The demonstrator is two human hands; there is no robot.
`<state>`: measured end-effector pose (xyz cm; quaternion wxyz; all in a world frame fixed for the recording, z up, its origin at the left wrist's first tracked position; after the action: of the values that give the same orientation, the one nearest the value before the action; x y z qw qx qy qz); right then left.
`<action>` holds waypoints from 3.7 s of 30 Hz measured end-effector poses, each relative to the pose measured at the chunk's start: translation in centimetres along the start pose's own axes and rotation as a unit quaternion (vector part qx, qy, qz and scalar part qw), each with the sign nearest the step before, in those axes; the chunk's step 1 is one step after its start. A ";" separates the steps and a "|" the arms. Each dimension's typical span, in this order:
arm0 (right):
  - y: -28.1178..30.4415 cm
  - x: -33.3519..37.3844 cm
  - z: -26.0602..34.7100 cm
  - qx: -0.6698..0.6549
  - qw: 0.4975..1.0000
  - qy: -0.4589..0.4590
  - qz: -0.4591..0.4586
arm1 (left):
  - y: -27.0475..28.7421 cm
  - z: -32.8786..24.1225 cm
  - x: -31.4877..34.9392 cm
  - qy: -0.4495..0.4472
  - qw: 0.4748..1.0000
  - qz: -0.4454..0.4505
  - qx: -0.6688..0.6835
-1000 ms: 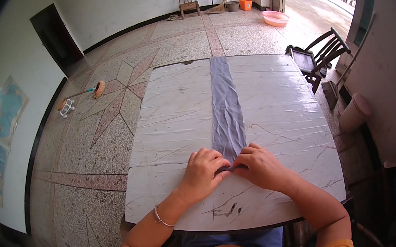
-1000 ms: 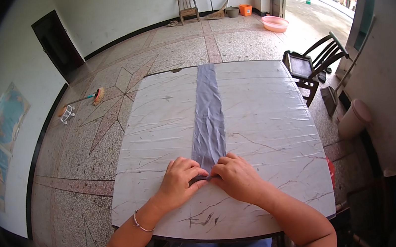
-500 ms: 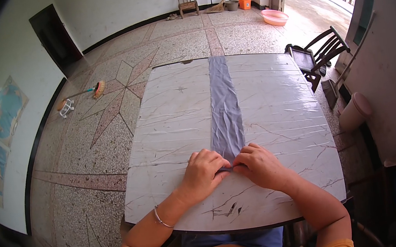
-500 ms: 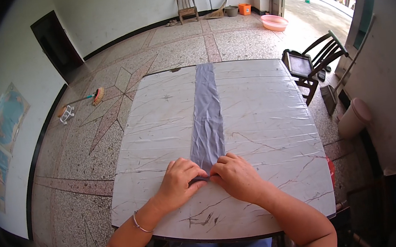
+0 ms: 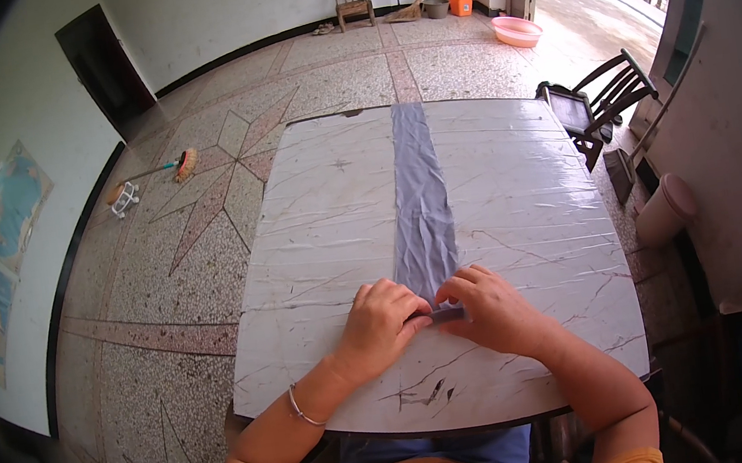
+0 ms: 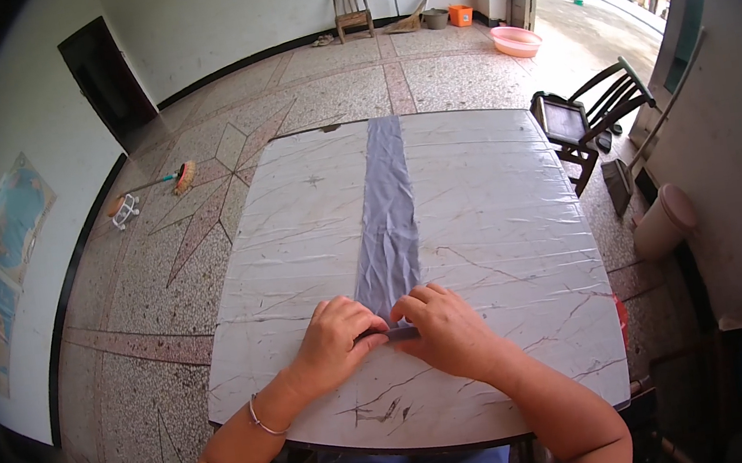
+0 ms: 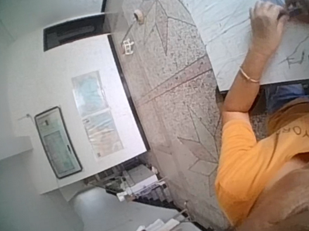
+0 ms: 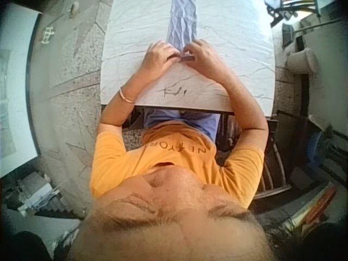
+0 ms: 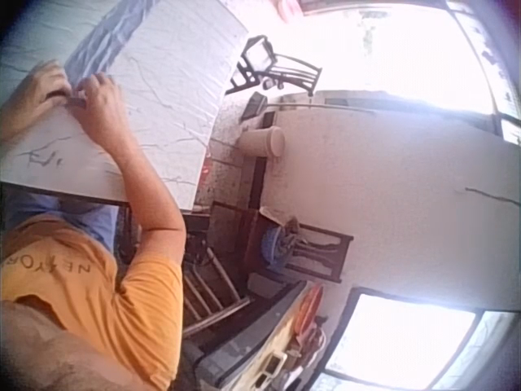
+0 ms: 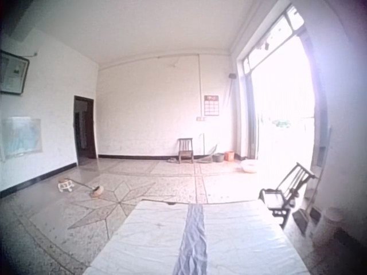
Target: Folding a long piece of grey cloth on a table
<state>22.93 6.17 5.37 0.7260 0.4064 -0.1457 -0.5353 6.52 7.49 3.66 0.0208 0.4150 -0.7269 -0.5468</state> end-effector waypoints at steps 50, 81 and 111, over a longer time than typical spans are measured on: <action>-0.9 0.3 -0.6 0.042 0.999 0.029 0.006 | 0.1 0.5 0.0 0.012 0.999 0.013 0.035; -0.8 0.4 -0.4 0.045 0.999 0.024 0.012 | -0.1 0.4 0.3 0.002 1.000 -0.001 0.002; -1.3 0.5 -0.7 0.052 0.998 0.045 0.008 | 0.3 -0.1 -0.1 0.006 0.999 -0.006 0.031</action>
<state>22.71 5.87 3.88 0.7137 0.4659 -0.1439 -0.5028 6.50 7.48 4.00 0.0087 0.4230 -0.7410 -0.5215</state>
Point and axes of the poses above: each hand's wrist, its own x-axis away from the middle knuckle, its own y-axis out of the back of the hand, z = x × y, the point moved 5 cm from there along -x, towards the middle knuckle, and after that the axes turned 4 degrees about -y, right-handed, at the moved point
